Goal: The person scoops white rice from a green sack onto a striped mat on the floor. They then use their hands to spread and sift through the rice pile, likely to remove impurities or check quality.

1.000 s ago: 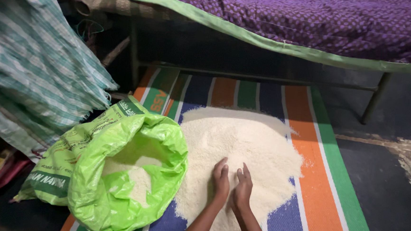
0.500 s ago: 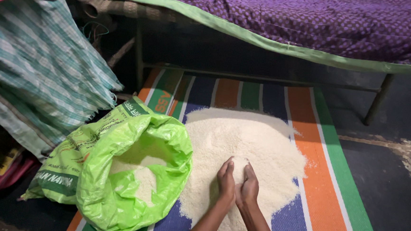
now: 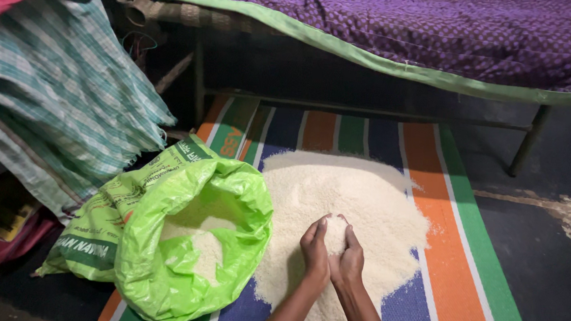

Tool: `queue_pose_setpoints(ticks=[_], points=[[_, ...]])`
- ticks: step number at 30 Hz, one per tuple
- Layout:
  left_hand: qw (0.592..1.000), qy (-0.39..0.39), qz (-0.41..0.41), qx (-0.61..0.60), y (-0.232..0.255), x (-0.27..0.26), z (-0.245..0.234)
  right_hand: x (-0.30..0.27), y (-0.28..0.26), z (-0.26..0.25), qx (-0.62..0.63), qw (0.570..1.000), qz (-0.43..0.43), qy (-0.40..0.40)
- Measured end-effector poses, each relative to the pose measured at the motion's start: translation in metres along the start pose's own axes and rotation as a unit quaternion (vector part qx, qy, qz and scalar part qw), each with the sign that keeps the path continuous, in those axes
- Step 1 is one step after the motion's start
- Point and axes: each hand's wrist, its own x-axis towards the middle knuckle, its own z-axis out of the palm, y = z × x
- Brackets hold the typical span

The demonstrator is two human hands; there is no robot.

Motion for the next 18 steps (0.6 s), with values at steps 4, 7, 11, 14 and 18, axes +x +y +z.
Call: queue_pose_setpoints(ticks=[4, 7, 11, 14, 18], points=[[1.000, -0.001, 0.021, -0.013, 0.006, 0.001, -0.007, -0.002, 0.005, 0.010, 0.007, 1.000, 0.008, -0.009], [0.998, 0.007, 0.045, -0.031, 0.013, 0.003, -0.013, -0.004, 0.012, 0.017, 0.034, 0.998, 0.020, -0.044], [0.996, 0.017, 0.056, -0.065, 0.029, 0.002, -0.028, -0.005, 0.030, 0.028, 0.026, 0.998, 0.027, -0.054], [0.994, 0.037, 0.083, -0.064, 0.044, 0.004, -0.043, -0.007, 0.047, 0.042, 0.040, 0.995, 0.052, -0.081], [0.990, 0.068, 0.101, -0.073, 0.065, 0.008, -0.071, -0.012, 0.078, 0.064, 0.052, 0.989, 0.106, -0.089]])
